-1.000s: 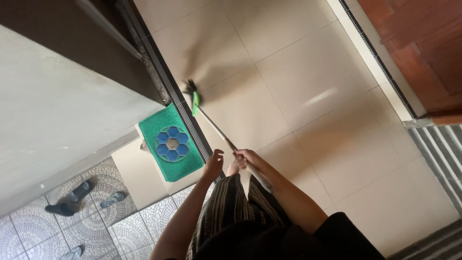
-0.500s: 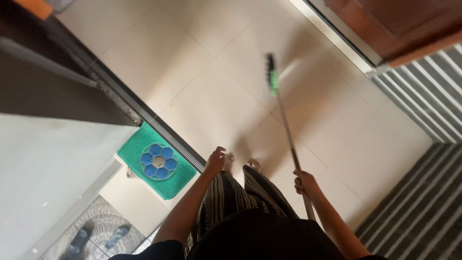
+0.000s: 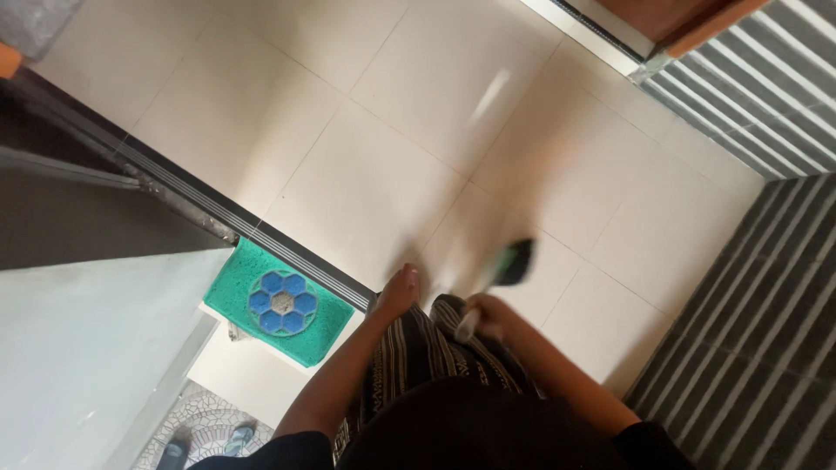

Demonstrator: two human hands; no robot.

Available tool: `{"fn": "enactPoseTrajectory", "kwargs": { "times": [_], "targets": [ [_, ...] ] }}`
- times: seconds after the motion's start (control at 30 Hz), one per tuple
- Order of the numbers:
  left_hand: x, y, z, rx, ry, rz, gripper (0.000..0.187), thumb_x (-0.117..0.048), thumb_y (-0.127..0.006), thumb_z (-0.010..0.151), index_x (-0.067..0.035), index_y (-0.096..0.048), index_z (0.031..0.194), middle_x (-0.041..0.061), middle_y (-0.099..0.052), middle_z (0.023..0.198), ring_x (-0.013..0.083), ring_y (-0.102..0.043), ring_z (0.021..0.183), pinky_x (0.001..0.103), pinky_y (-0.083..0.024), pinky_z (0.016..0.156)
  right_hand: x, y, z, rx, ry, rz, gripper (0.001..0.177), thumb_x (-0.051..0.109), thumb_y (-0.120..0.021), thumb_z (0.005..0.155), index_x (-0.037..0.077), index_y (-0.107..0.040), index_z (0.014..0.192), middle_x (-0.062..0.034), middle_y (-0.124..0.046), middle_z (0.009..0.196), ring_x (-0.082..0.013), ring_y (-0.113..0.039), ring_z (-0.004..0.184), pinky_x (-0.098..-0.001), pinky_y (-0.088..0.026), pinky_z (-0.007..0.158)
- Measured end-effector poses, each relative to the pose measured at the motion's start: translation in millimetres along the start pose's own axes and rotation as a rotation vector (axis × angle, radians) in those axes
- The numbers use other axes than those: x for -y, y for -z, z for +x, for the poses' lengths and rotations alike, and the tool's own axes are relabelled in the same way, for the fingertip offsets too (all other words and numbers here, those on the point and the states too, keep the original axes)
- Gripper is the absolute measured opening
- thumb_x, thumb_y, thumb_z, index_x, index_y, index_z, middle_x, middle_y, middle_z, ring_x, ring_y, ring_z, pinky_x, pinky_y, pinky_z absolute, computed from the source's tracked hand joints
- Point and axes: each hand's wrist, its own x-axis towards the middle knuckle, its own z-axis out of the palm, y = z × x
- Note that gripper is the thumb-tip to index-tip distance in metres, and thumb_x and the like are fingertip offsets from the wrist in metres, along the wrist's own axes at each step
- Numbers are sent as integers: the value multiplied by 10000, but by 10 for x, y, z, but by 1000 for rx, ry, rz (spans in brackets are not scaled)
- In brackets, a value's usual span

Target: Sweeping the floor with a broom and moving a doormat.

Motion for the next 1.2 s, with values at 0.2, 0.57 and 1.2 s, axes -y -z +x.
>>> {"fn": "enactPoseTrajectory", "kwargs": {
  "times": [0.2,0.57,1.2],
  "targets": [
    [-19,-248,68,168,167,237,725,-118,-575,872,-244,-349,1550,258,-563,1342,421,-609,1177,497,-509,989,-482,-768,-78,241,-218,-489,142,82,-612,991,63,-515,890,-3,-521,650,-94,-495,500,-234,-448,453],
    [-889,-684,-10,103,-50,520,680,-225,-665,935,-279,-362,1542,231,-295,1584,455,-335,1445,576,-358,1127,353,667,-682,525,53,-546,371,257,-562,1046,111,-495,712,34,-429,474,-68,-361,331,-234,-284,290],
    [-2607,-2897,-182,365,-530,335,688,-120,-619,949,-166,-330,1572,180,-451,1519,403,-583,1260,486,-534,976,1060,4773,-402,-386,256,79,221,147,-480,982,-51,-501,886,-105,-509,623,-156,-496,467,-267,-433,395]
  ]
}}
